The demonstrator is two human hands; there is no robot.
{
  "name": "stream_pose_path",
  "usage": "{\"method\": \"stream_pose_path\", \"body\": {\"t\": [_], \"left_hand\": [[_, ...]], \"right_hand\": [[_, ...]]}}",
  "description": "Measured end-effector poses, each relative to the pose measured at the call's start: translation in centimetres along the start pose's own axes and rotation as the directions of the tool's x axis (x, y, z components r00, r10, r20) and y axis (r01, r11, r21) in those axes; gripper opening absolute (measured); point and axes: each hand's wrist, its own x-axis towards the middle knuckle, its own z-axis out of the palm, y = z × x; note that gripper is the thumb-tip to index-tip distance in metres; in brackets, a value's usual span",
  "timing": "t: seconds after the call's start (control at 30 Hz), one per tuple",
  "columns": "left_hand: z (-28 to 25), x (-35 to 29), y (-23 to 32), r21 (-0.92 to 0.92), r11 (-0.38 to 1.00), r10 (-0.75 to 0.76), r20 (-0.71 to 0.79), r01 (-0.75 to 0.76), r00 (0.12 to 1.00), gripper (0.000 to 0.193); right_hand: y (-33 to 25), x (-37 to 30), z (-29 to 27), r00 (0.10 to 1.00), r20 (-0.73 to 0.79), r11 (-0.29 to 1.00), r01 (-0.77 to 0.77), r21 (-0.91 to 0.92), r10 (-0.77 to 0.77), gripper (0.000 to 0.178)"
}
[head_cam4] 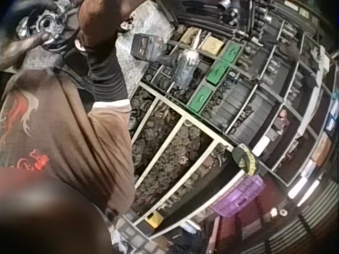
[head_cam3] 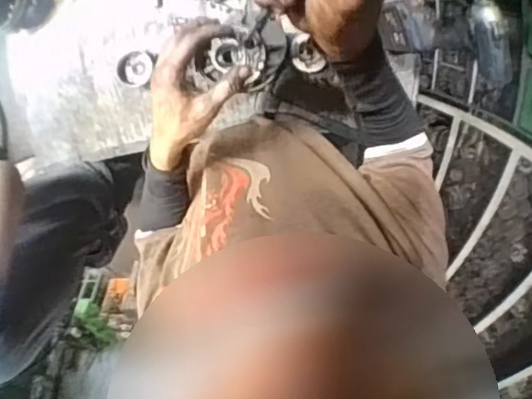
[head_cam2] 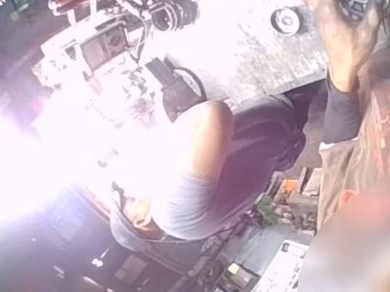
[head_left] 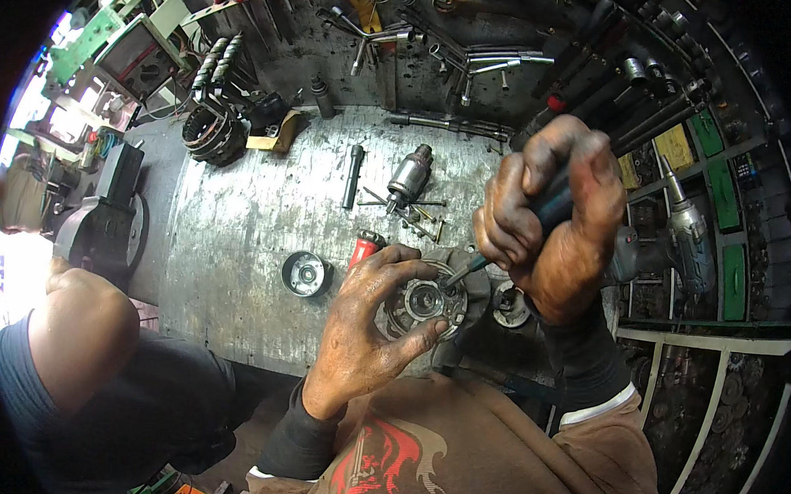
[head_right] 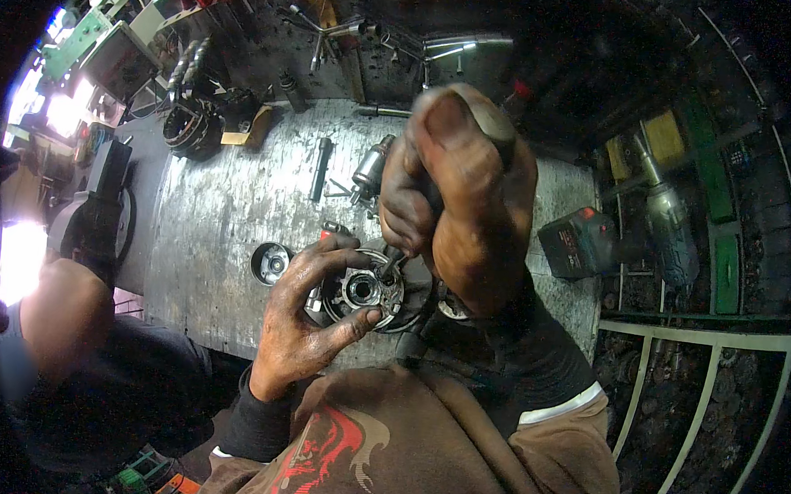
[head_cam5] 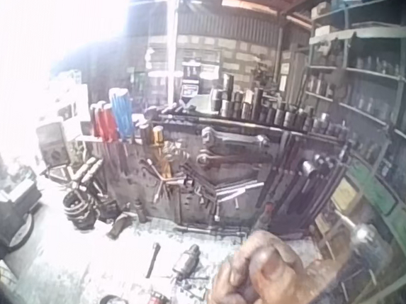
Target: The person assembles a mechanical component on a workbench, using a cordless impact driver and a screwdriver to fasten screws into a circular metal housing. They handle multiple small parts, including washers and a metal band, and repeatedly tighten and adjust the assembly.
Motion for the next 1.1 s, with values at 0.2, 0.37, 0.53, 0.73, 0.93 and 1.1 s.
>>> {"method": "stream_pose_path", "body": {"t": [0.2, 0.37, 0.53, 0.73, 0.93, 1.1], "left_hand": [[0.1, -0.4, 0.4, 0.011, 0.999, -0.039, -0.027, 0.039, 0.999, 0.056], [0.1, 0.1, 0.8, 0.135, 0.99, 0.029, -0.001, -0.029, 1.0, 0.058], [0.4, 0.7, 1.0, 0.092, 0.995, 0.041, -0.013, -0.04, 0.999, 0.054], [0.6, 0.5, 0.7, 0.158, 0.986, 0.061, -0.026, -0.056, 0.998, 0.055], [1.0, -0.2, 1.1, 0.186, 0.982, 0.054, -0.089, -0.036, 0.995, 0.049], [1.1, -1.3, 1.9, 0.27, 0.963, 0.061, -0.151, -0.019, 0.987, 0.044]], "right_hand": [[-0.4, 0.8, 0.2, 0.996, 0.041, 0.988, -0.082, 0.13, 0.077, 0.042], [0.1, 1.7, 0.6, 0.982, 0.032, 0.977, -0.184, -0.106, 0.189, 0.045], [0.7, 3.2, 0.1, 0.922, -0.149, 0.93, -0.367, -0.031, 0.358, 0.049], [2.3, 5.0, -1.2, 0.816, -0.269, 0.859, -0.484, 0.168, 0.512, 0.051], [3.6, 5.3, -2.2, 0.756, -0.271, 0.803, -0.55, 0.23, 0.596, 0.051], [3.9, 4.9, -2.7, 0.717, -0.278, 0.765, -0.556, 0.324, 0.639, 0.05]]}}
